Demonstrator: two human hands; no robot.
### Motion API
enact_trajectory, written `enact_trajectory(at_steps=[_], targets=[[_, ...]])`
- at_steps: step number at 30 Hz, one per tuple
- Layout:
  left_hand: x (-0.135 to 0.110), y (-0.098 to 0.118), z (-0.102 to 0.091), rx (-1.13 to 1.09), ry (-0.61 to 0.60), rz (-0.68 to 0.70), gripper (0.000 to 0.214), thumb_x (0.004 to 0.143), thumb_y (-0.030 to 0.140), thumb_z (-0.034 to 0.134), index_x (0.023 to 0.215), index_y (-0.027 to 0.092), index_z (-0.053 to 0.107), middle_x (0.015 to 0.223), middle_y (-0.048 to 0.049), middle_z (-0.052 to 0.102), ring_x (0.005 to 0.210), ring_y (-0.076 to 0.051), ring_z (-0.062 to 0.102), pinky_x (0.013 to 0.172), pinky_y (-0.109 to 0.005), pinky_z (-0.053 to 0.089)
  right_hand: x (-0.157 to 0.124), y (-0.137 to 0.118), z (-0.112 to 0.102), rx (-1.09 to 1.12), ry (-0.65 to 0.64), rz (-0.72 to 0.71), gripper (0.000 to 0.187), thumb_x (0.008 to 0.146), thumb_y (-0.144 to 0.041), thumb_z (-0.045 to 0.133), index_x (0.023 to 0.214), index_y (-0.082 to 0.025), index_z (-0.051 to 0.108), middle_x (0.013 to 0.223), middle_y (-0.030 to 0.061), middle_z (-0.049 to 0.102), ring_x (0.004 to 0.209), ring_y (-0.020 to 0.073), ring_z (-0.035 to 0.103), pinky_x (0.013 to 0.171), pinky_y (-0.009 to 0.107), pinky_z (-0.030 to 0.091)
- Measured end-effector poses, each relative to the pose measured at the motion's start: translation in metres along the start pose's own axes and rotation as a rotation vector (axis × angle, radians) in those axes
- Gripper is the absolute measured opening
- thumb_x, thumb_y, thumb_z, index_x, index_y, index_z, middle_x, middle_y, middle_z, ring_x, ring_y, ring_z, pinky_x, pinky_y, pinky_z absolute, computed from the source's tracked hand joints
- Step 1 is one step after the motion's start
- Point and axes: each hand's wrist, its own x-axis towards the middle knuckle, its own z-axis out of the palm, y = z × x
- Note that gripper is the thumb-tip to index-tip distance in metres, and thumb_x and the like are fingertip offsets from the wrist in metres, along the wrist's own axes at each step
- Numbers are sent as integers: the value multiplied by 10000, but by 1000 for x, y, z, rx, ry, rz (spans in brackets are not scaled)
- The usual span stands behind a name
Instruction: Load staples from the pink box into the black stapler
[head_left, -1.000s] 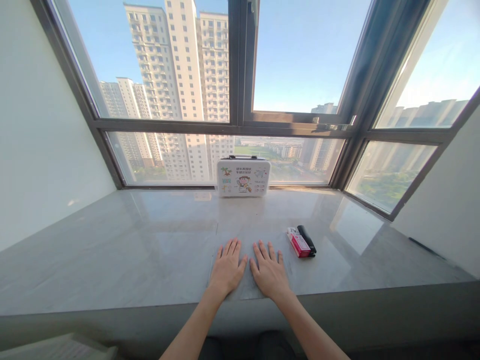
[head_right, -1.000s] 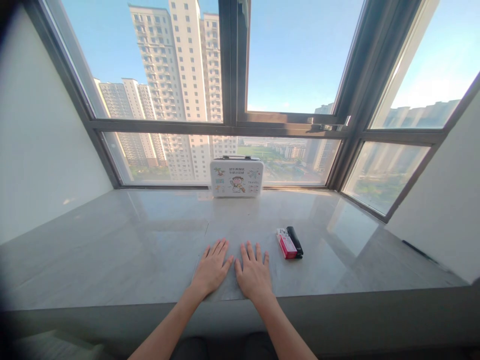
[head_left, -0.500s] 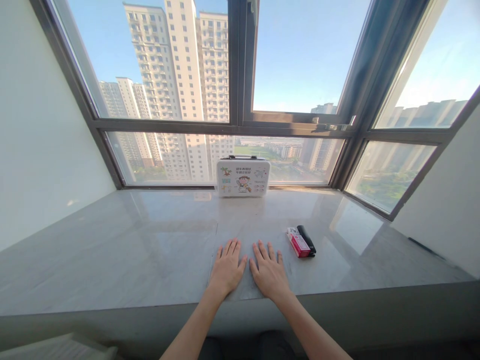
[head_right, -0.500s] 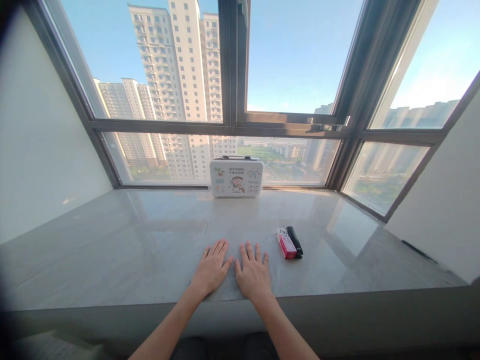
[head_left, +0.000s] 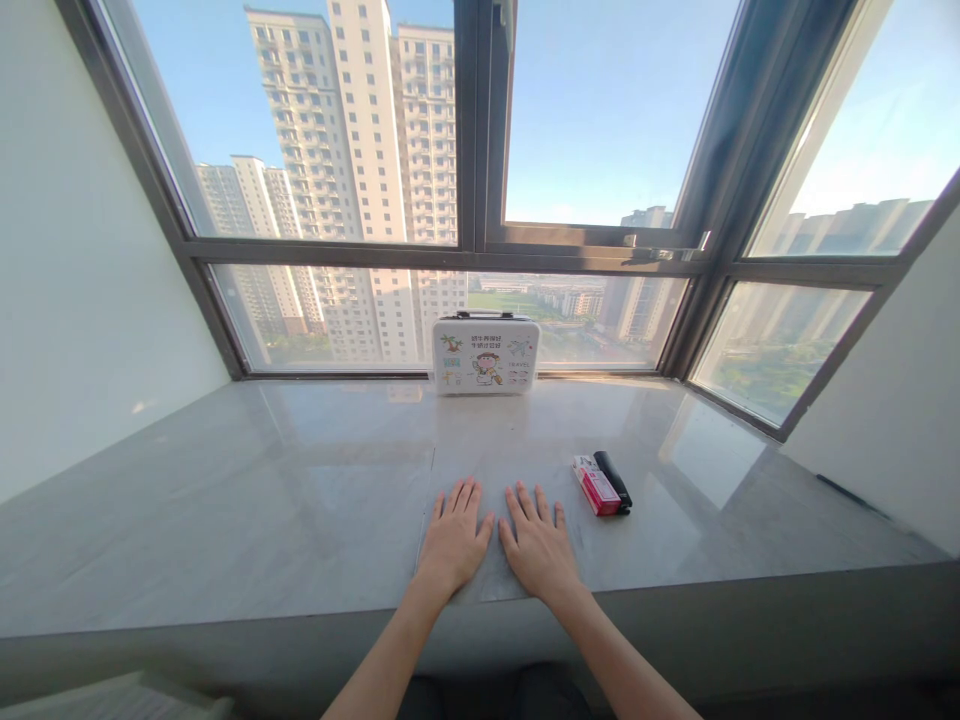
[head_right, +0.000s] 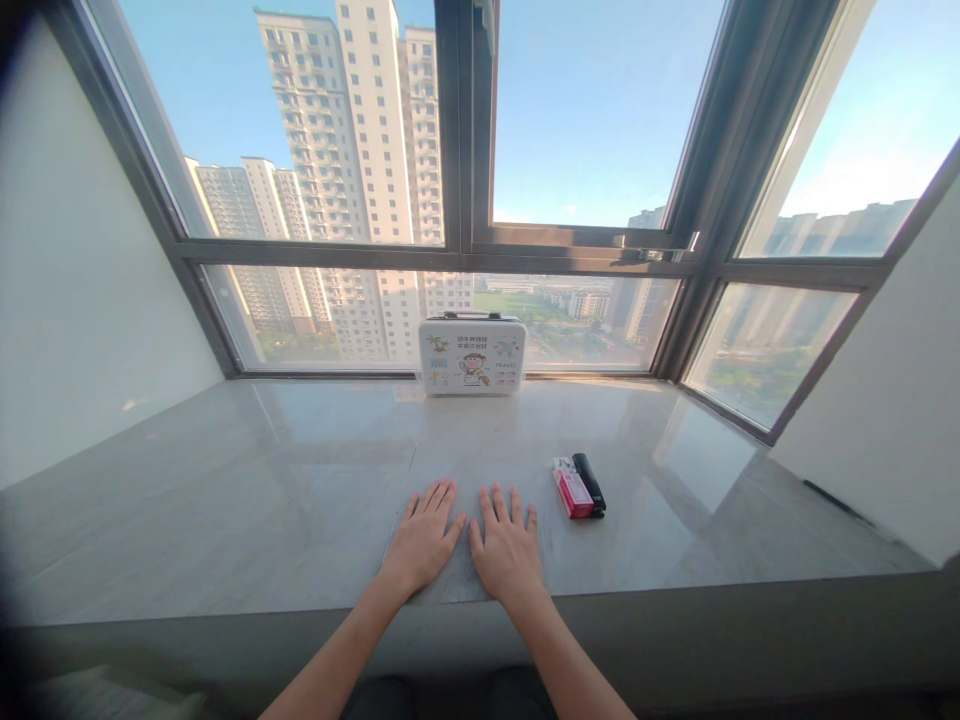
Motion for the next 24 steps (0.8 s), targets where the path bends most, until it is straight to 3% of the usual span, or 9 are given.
enact_trajectory(at_steps=[24], targets=[[0, 1, -1, 26, -2, 7, 629, 1010, 522, 203, 1562, 229, 275, 1641, -49, 230, 1518, -235, 170, 1234, -487, 129, 0, 1, 2, -21, 44, -18, 593, 1012, -504, 244, 1567, -300, 284, 1642, 20, 218, 1517, 296, 100, 1186, 537, 45]])
